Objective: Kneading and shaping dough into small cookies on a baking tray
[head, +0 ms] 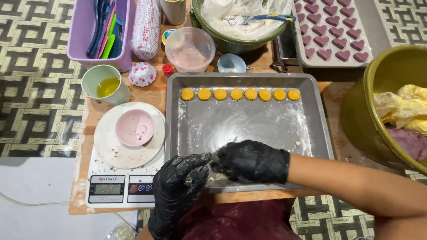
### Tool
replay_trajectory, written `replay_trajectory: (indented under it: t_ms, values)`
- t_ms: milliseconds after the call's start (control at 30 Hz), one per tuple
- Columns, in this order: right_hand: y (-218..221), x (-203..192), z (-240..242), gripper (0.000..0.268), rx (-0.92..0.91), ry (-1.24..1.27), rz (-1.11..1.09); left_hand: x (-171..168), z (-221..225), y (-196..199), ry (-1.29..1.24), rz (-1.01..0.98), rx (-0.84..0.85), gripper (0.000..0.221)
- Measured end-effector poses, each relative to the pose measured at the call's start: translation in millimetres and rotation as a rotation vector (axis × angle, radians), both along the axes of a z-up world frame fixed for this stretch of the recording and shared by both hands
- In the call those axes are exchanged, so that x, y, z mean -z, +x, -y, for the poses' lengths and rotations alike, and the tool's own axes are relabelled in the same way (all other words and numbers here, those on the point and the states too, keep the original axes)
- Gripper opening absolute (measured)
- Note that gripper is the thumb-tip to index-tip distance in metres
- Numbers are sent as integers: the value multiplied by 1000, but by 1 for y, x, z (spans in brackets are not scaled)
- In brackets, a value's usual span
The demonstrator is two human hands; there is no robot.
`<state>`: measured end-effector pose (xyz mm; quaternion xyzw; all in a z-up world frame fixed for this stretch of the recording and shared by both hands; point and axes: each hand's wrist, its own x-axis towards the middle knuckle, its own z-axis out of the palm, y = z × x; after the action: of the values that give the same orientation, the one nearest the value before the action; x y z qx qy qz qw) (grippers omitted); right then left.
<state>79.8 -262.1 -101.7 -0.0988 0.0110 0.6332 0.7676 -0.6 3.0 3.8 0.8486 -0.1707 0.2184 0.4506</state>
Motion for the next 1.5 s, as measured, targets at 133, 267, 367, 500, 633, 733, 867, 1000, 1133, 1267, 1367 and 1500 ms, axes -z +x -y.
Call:
replay_trajectory:
  t_ms: [133, 267, 367, 500, 633, 733, 867, 1000, 1133, 1267, 1367, 1500]
  values:
    - [-15, -101, 43, 34, 157, -516, 1667, -1, -1, 1, -18, -19, 43, 21]
    - [-15, -105, 126, 67, 63, -829, 2234, -2, 0, 1, -14, -23, 44, 22]
    - [-17, -175, 65, 63, -93, -1233, 819, -2, 1, 2, -22, -4, 58, 22]
    - [-21, -166, 37, 113, -157, -1323, 686, -1, 1, 2, -21, -25, 55, 20]
    - [-23, -80, 49, 81, 20, -1062, 905, 0, 1, 3, 23, -2, 40, 19]
    - [-13, -85, 33, 61, 95, -831, 1012, 1, 1, 2, 10, -17, 37, 19]
    - [1, -95, 61, 50, -43, -495, 2150, 2, 0, 2, -11, -9, 56, 20]
    - [-9, -102, 39, 63, -132, -659, 1471, -7, 0, 5, -33, -12, 52, 22]
    - [-18, -67, 23, 50, 125, -689, 1744, -3, 4, 1, -77, -34, 2, 19]
    - [-11, -66, -32, 37, 17, -600, 1204, -2, 4, -1, -114, -43, -70, 16]
    - [-4, 14, -8, 40, 136, -417, 2192, 0, 4, -2, -142, -63, -104, 13]
    - [-11, -11, 6, 38, 285, -284, 2206, 8, 0, -1, -138, 10, -63, 17]
